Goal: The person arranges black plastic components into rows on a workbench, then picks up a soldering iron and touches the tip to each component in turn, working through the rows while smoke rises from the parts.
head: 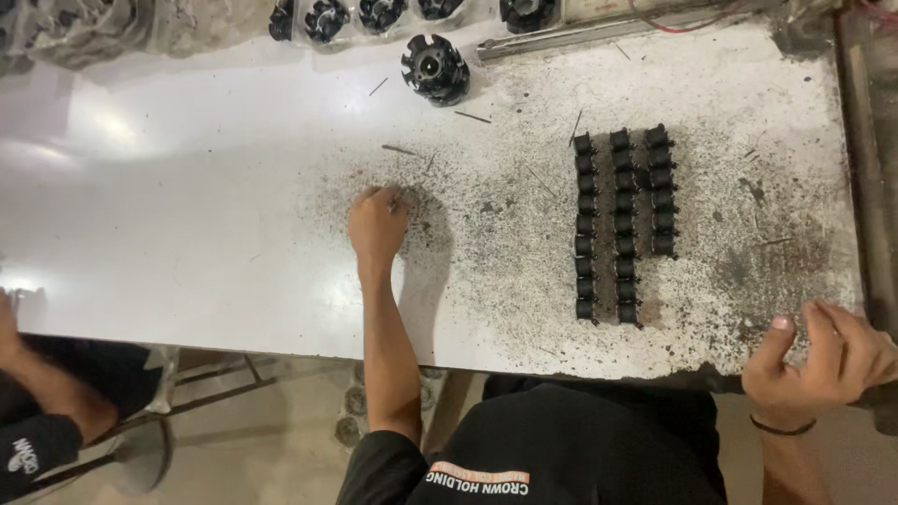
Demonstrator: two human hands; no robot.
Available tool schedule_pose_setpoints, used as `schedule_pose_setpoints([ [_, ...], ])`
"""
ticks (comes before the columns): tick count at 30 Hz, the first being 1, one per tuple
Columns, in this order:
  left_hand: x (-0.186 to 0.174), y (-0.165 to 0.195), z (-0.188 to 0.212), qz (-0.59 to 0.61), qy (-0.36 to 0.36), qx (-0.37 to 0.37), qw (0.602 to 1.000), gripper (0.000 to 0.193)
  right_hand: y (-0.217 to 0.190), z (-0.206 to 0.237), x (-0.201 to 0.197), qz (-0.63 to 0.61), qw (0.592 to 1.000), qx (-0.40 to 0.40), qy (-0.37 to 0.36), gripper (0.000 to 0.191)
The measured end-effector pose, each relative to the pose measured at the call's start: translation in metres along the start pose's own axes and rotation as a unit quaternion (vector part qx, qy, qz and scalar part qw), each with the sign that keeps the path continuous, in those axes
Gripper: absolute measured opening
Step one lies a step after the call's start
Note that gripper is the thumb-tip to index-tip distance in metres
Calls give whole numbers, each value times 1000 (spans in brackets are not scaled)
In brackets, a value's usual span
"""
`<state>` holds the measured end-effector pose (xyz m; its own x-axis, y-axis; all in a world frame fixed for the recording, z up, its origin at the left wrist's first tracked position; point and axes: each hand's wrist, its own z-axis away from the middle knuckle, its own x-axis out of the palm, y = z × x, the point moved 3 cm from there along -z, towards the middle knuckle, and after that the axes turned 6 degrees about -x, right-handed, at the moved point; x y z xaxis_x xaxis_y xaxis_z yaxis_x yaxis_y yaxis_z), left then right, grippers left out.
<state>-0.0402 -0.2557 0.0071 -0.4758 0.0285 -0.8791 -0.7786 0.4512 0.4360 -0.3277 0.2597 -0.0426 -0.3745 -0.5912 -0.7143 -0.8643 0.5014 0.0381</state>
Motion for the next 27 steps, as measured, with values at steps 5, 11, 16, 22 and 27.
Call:
schedule_pose_setpoints([
  [5,19,16,-3,-33,79,73,994,7,-2,-6,-1,-14,999,1,31,33],
  [11,-4,43,7,179,58,70,980,5,-15,-26,-11,-72,990,64,99,31],
  [16,-33,107,61,427,-48,97,898,8,-25,-44,-22,-101,977,112,148,26],
  [22,-23,216,179,432,-293,222,823,16,5,-50,-61,0,980,108,169,12],
  [27,18,287,250,420,-518,265,696,6,74,-24,-108,198,940,277,-18,22],
])
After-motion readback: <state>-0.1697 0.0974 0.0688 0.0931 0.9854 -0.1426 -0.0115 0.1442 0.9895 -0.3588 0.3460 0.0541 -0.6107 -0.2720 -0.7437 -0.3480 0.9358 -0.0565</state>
